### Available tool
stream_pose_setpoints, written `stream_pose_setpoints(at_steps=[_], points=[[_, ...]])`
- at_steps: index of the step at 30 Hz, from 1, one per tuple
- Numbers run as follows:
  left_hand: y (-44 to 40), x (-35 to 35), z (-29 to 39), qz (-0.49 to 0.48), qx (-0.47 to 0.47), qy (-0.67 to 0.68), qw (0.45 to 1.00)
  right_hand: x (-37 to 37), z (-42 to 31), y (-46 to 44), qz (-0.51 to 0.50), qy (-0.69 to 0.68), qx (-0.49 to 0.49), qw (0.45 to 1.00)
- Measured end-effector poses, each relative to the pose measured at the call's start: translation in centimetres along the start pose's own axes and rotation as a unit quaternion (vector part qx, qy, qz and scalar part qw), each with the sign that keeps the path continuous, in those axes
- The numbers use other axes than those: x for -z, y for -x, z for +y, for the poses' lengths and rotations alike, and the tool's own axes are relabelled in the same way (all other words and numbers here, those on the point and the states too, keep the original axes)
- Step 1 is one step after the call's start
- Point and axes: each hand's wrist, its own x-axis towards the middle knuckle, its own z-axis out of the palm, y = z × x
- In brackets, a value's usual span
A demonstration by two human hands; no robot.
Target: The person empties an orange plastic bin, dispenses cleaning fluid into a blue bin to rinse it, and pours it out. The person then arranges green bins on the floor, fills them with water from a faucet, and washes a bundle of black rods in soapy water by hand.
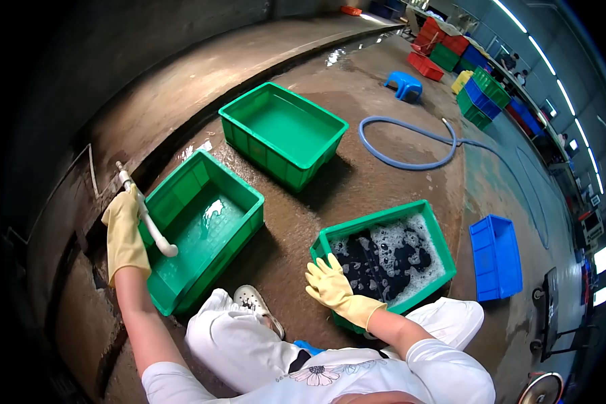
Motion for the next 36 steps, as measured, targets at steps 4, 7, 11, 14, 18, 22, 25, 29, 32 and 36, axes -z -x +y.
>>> stream_pose_setpoints(at_steps=[4,7,11,14,18,22,25,29,32,36], points=[[-4.5,-0.1,-0.7,-0.016,0.117,-0.104,0.988,0.0,-0.3,-2.6,-0.027,-0.033,0.035,0.998],[-4.3,0.2,-2.5,0.037,0.045,-0.101,0.993,-1.1,-0.6,-6.6,0.030,-0.075,0.138,0.987],[-2.0,0.8,-0.1,0.008,0.135,0.011,0.991,2.9,-3.2,-16.3,0.116,-0.135,0.188,0.966],[-4.6,-0.5,-3.0,0.052,0.168,0.121,0.977,1.2,-4.9,-22.6,0.122,-0.065,0.227,0.964],[-7.9,-1.0,-5.0,-0.121,0.229,0.239,0.936,-2.0,-8.3,-27.8,-0.026,-0.141,0.234,0.962],[-9.5,-4.2,-13.9,-0.134,0.298,0.646,0.689,-4.3,-11.1,-26.9,-0.084,-0.162,0.195,0.964],[-3.5,-11.2,-21.9,0.016,-0.227,-0.001,0.974,-3.5,-12.2,-25.4,-0.128,-0.240,0.156,0.949],[-4.8,-20.1,-30.3,-0.054,0.255,0.194,0.946,-0.9,-13.3,-25.9,-0.229,-0.638,-0.078,0.731],[-1.9,-16.8,-21.5,-0.026,0.261,0.251,0.932,0.9,-14.5,-29.4,-0.229,-0.629,-0.051,0.741],[-5.9,-21.7,-26.8,0.042,0.352,0.404,0.843,-2.4,-15.2,-32.2,-0.214,-0.502,-0.035,0.837]])
